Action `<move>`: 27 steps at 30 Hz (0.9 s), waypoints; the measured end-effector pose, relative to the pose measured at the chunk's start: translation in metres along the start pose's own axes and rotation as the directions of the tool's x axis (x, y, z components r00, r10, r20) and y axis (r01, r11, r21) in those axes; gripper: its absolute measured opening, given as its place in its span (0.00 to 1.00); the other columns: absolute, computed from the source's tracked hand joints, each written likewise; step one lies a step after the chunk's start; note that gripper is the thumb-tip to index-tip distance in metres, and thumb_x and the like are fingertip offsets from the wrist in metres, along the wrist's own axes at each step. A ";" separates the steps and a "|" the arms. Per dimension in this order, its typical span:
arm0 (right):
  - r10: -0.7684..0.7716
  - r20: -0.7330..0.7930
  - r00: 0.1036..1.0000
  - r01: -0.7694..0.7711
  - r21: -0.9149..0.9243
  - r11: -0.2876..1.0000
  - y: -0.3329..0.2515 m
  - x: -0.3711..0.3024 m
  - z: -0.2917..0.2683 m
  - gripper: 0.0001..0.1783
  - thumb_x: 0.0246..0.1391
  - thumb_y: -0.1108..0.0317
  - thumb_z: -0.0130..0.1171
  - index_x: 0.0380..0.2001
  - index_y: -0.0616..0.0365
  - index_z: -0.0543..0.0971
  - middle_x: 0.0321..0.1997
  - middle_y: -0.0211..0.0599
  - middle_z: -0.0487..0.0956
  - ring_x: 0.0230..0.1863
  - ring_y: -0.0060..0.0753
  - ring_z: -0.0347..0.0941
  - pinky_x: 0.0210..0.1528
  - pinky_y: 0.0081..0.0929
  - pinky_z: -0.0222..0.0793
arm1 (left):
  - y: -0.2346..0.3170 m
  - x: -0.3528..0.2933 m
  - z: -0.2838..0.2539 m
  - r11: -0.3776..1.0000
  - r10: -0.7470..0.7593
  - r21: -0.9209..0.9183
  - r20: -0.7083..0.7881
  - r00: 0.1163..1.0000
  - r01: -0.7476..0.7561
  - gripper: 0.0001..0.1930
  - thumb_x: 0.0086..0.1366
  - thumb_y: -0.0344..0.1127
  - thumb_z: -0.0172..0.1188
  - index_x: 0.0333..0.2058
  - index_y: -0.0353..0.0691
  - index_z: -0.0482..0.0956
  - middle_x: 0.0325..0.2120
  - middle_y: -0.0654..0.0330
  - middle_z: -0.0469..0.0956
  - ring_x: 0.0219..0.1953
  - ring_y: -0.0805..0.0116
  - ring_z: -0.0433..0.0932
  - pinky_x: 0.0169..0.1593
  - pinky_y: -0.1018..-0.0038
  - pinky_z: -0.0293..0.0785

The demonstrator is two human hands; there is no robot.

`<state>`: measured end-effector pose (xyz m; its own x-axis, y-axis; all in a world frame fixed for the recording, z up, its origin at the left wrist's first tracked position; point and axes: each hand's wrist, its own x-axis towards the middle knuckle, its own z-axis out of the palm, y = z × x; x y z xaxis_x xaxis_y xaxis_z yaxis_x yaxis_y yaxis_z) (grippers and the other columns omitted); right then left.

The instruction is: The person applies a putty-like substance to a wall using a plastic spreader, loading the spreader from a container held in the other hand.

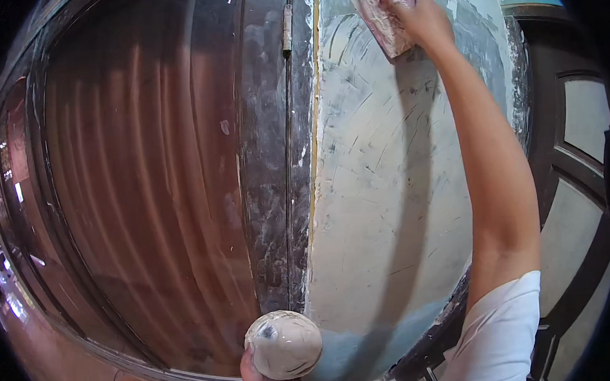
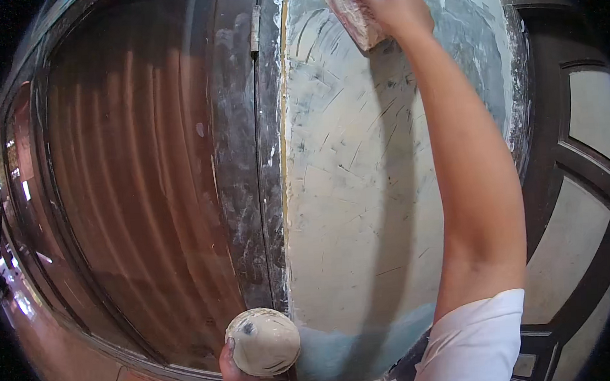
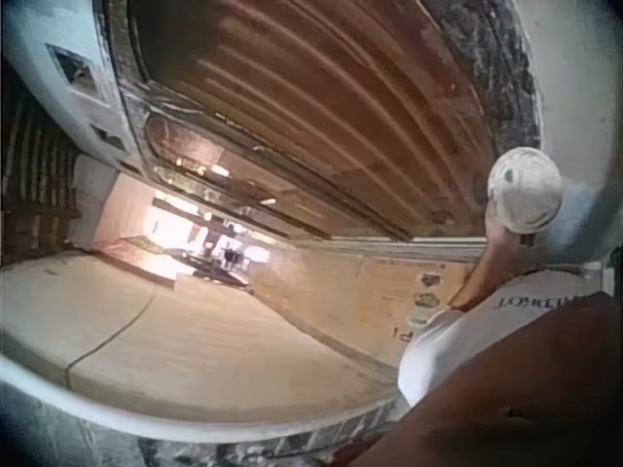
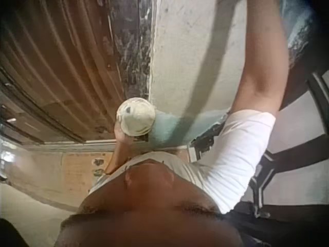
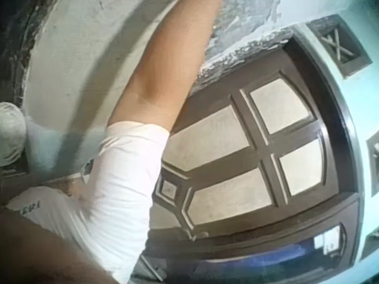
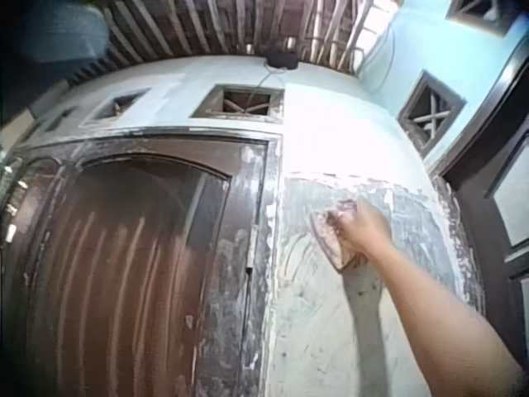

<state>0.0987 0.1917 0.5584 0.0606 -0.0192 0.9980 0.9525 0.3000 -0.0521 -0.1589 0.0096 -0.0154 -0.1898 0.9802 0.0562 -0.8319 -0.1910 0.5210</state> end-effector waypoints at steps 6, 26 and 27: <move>-0.306 0.255 0.917 0.289 0.103 0.952 -0.015 -0.027 -0.006 0.42 0.47 0.29 0.59 0.48 0.59 0.76 0.45 0.51 0.81 0.47 0.55 0.78 0.47 0.45 0.72 | 0.002 0.004 -0.016 0.999 0.011 -0.049 0.003 1.000 -0.011 0.28 0.70 0.52 0.42 0.60 0.39 0.67 0.55 0.53 0.74 0.57 0.52 0.72 0.63 0.56 0.66; -0.164 0.178 0.970 0.126 0.208 0.970 0.011 -0.043 -0.005 0.35 0.52 0.31 0.55 0.44 0.54 0.76 0.43 0.50 0.82 0.46 0.53 0.78 0.46 0.45 0.72 | 0.000 0.007 -0.011 0.999 0.030 0.038 -0.008 1.000 -0.030 0.28 0.70 0.50 0.39 0.60 0.37 0.67 0.55 0.50 0.73 0.57 0.51 0.72 0.62 0.56 0.66; -0.247 0.222 0.943 0.220 0.137 0.966 0.005 -0.048 -0.001 0.37 0.51 0.29 0.53 0.46 0.54 0.76 0.44 0.51 0.81 0.47 0.53 0.78 0.47 0.45 0.72 | 0.001 0.006 -0.013 0.998 0.042 0.053 -0.010 0.999 -0.041 0.28 0.71 0.50 0.39 0.60 0.37 0.67 0.55 0.50 0.73 0.57 0.51 0.73 0.62 0.56 0.66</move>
<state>0.1011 0.1934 0.5107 -0.2444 0.1199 0.9622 0.8922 0.4165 0.1747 -0.1676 0.0147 -0.0259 -0.2295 0.9708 0.0695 -0.7948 -0.2281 0.5624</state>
